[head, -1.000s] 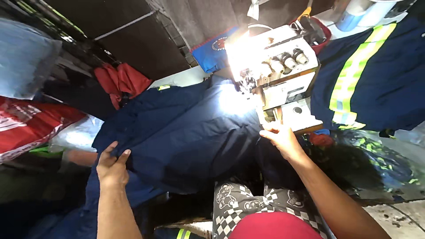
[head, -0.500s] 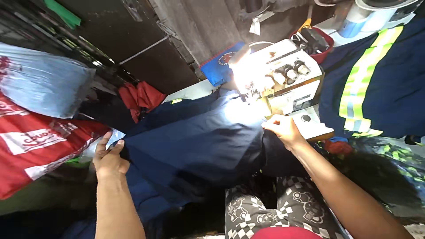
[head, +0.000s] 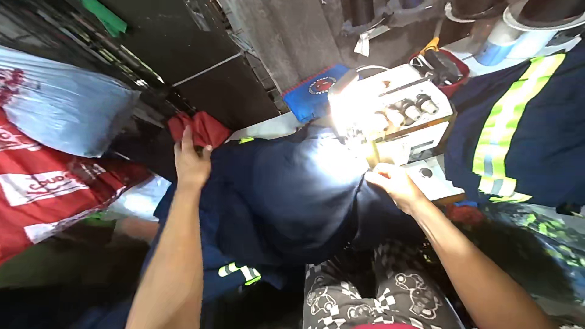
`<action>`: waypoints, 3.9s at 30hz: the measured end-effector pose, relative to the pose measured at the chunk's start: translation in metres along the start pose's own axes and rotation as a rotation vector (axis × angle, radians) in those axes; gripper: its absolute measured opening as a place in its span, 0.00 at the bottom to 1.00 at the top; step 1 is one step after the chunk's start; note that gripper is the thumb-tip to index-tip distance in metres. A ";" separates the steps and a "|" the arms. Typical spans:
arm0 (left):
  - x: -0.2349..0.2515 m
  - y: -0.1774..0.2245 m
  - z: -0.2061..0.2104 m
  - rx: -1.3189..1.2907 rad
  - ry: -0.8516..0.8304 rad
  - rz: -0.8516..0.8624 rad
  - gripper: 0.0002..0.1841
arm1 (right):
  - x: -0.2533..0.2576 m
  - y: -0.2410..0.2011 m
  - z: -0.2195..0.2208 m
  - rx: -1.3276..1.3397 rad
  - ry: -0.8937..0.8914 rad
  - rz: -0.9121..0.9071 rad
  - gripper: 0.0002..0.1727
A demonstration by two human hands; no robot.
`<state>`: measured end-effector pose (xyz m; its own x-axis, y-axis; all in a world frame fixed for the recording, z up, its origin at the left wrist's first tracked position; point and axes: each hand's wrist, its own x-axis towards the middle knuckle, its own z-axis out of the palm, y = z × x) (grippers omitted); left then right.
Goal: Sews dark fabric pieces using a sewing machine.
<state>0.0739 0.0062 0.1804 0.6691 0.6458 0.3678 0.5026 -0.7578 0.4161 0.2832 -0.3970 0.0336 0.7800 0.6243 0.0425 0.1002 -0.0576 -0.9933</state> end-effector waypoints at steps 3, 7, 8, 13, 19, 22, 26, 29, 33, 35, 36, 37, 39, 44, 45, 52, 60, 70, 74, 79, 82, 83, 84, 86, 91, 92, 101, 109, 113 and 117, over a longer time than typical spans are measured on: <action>-0.153 0.039 0.055 -0.575 -0.453 0.003 0.23 | -0.034 0.008 -0.027 -0.001 -0.327 0.131 0.20; -0.292 0.065 0.181 -1.013 -0.864 -0.677 0.26 | -0.079 0.035 -0.050 0.153 -0.651 0.291 0.24; -0.298 0.072 0.203 -1.128 -0.711 -0.883 0.24 | -0.085 0.040 -0.056 0.077 -0.728 0.293 0.23; -0.289 0.061 0.137 -1.046 -0.607 -0.813 0.07 | -0.129 0.026 -0.101 -0.291 -0.392 0.084 0.29; -0.247 0.031 0.092 -1.050 -0.133 -0.570 0.20 | -0.150 0.069 -0.110 -0.641 -0.085 0.215 0.14; -0.229 0.037 0.113 -1.122 -0.053 -0.742 0.13 | -0.126 0.066 -0.086 -1.018 -0.085 0.345 0.19; -0.240 0.051 0.114 -1.330 -0.028 -0.721 0.21 | -0.094 0.012 -0.034 -0.824 0.312 -0.291 0.19; -0.243 0.071 0.122 -1.378 -0.010 -0.544 0.32 | -0.053 -0.006 0.011 -0.755 0.324 -0.399 0.26; -0.240 0.090 0.136 -1.040 0.093 -0.487 0.53 | -0.037 -0.008 0.044 -0.605 0.398 -0.437 0.09; -0.240 0.084 0.140 -0.976 0.105 -0.521 0.47 | -0.044 -0.023 0.055 -0.376 0.372 -0.423 0.07; -0.241 0.079 0.141 -0.947 0.090 -0.533 0.44 | -0.044 -0.026 0.057 -0.257 0.334 -0.387 0.07; -0.242 0.074 0.141 -0.928 0.066 -0.542 0.42 | -0.042 -0.024 0.057 -0.155 0.293 -0.342 0.07; -0.240 0.066 0.140 -0.909 0.025 -0.536 0.41 | -0.033 -0.008 0.047 -0.080 0.224 -0.230 0.08; -0.240 0.063 0.137 -0.911 -0.035 -0.536 0.33 | -0.019 0.008 0.023 -0.148 0.141 0.059 0.16; -0.241 0.064 0.136 -0.914 -0.064 -0.540 0.32 | -0.015 0.003 0.020 -0.178 0.072 0.099 0.16; -0.251 0.066 0.112 -1.033 -0.069 -0.443 0.29 | 0.005 -0.003 -0.007 -0.182 -0.186 0.081 0.11; -0.254 0.057 0.122 -1.140 -0.053 -0.455 0.34 | -0.033 -0.007 -0.012 -0.247 0.109 -0.054 0.11; -0.245 0.050 0.135 -0.920 -0.103 -0.381 0.38 | -0.040 0.009 0.015 -0.329 0.339 -0.127 0.14; -0.242 0.053 0.132 -0.867 -0.134 -0.349 0.39 | -0.022 0.007 0.000 -0.280 0.132 -0.027 0.19; -0.242 0.054 0.129 -0.767 -0.164 -0.303 0.40 | -0.011 0.001 -0.016 -0.352 -0.031 0.034 0.12; -0.245 0.055 0.126 -0.787 -0.150 -0.263 0.38 | -0.022 0.000 -0.015 -0.341 0.049 -0.001 0.10; -0.246 0.056 0.125 -0.786 -0.136 -0.256 0.38 | -0.025 -0.001 -0.014 -0.324 0.066 -0.005 0.10; -0.246 0.057 0.123 -0.784 -0.125 -0.256 0.38 | -0.027 -0.001 -0.013 -0.307 0.076 -0.007 0.09; -0.246 0.061 0.116 -0.782 -0.109 -0.271 0.39 | -0.027 -0.002 -0.011 -0.275 0.089 0.000 0.09; -0.239 0.072 0.105 -0.785 -0.061 -0.249 0.39 | -0.015 -0.005 -0.008 -0.218 0.121 -0.074 0.11; -0.237 0.073 0.105 -0.806 -0.045 -0.239 0.39 | -0.011 -0.006 -0.008 -0.210 0.129 -0.095 0.11; -0.201 0.061 0.098 -0.893 -0.011 -0.141 0.38 | 0.006 -0.017 -0.002 -0.285 0.169 -0.093 0.16; -0.092 0.058 0.058 -0.532 -0.033 -0.025 0.42 | -0.002 -0.023 0.027 -0.184 0.440 -0.133 0.15; -0.041 0.065 0.079 -0.284 0.047 0.026 0.37 | -0.011 -0.009 0.055 -0.122 0.603 -0.231 0.19; -0.115 0.090 0.114 -0.471 0.032 -0.209 0.35 | -0.027 0.006 0.061 0.055 0.560 -0.259 0.19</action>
<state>0.1045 -0.1472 0.0807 0.5599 0.7871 0.2588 0.3180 -0.4925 0.8101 0.2252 -0.3661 0.0197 0.9419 0.1082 0.3180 0.3091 0.0911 -0.9467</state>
